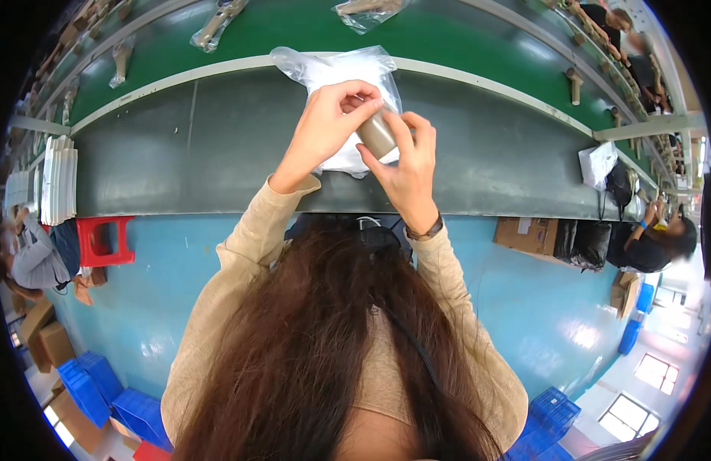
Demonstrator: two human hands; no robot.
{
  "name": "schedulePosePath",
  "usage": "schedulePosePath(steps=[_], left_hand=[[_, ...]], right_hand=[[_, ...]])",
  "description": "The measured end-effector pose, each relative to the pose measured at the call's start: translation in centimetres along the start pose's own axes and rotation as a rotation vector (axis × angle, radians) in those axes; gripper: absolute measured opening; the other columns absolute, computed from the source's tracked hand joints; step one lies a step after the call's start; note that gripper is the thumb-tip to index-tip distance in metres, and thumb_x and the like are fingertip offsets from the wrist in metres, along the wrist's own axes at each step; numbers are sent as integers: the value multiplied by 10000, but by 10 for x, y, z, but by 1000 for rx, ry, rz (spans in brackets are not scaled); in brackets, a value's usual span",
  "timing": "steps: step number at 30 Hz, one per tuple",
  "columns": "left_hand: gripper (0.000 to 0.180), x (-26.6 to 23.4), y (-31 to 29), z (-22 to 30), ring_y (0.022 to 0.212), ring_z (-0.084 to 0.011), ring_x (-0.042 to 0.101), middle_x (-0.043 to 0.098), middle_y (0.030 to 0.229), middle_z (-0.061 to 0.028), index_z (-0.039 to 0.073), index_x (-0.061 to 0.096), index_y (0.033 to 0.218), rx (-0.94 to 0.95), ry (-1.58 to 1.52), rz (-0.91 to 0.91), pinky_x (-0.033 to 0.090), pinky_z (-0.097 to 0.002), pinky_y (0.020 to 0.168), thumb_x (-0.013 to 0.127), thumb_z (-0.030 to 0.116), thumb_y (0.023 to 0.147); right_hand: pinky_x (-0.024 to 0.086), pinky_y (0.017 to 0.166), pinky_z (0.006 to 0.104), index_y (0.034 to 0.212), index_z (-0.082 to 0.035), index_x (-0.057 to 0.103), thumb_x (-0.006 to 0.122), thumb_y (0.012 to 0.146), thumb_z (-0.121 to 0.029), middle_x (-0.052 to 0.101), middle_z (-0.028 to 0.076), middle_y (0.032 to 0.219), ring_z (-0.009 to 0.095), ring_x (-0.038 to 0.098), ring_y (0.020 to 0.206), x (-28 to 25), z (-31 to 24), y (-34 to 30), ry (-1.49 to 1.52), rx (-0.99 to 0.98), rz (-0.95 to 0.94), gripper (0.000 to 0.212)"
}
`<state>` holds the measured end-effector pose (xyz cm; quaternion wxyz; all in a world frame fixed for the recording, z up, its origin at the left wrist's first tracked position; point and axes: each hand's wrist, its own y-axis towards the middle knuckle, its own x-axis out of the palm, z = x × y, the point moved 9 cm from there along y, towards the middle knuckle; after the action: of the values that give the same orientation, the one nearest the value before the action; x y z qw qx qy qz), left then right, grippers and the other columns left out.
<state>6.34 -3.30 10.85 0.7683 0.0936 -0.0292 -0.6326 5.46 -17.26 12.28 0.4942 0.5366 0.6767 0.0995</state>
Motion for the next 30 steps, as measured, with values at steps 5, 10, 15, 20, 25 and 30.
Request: schedulePosePath(steps=[5,10,15,20,25,30], left_hand=[[139,1,8,42,714,-184,619,660,847,-93,-3,643,969,213,472,43,485,-301,671,630,87,863],[93,-17,28,32,709,-295,597,615,835,-137,2,619,926,344,667,208,458,-366,641,592,79,881],[98,-17,47,16,732,-294,596,600,835,-137,-1,613,931,337,729,216,460,-367,649,587,82,887],[105,-21,58,2,719,-275,595,597,815,-131,-8,623,930,282,696,197,465,-359,649,594,81,883],[121,-23,63,6,727,-225,611,627,825,-116,-16,633,940,259,601,178,489,-328,679,620,89,879],[144,-20,65,6,762,-193,635,662,858,-115,-29,637,949,167,538,147,506,-298,721,637,97,879]], right_hand=[[483,749,408,1188,-80,576,817,691,-324,527,130,998,323,548,919,11,9,39,-60,-34,-208,604],[488,591,387,1201,-172,633,642,735,-635,598,93,750,296,630,694,25,30,81,-380,-246,-586,657],[491,562,371,1021,-133,693,615,744,-653,615,102,632,277,634,613,38,43,99,-384,-443,-659,595],[457,590,341,1098,-103,660,575,783,-648,559,82,580,278,584,576,48,54,100,-539,-605,-768,635],[422,578,317,887,-71,591,561,797,-647,519,59,583,230,551,567,43,47,96,-535,-872,-564,584],[426,588,323,856,-85,534,565,813,-628,492,50,645,229,514,566,35,44,96,-442,-986,-521,546]])
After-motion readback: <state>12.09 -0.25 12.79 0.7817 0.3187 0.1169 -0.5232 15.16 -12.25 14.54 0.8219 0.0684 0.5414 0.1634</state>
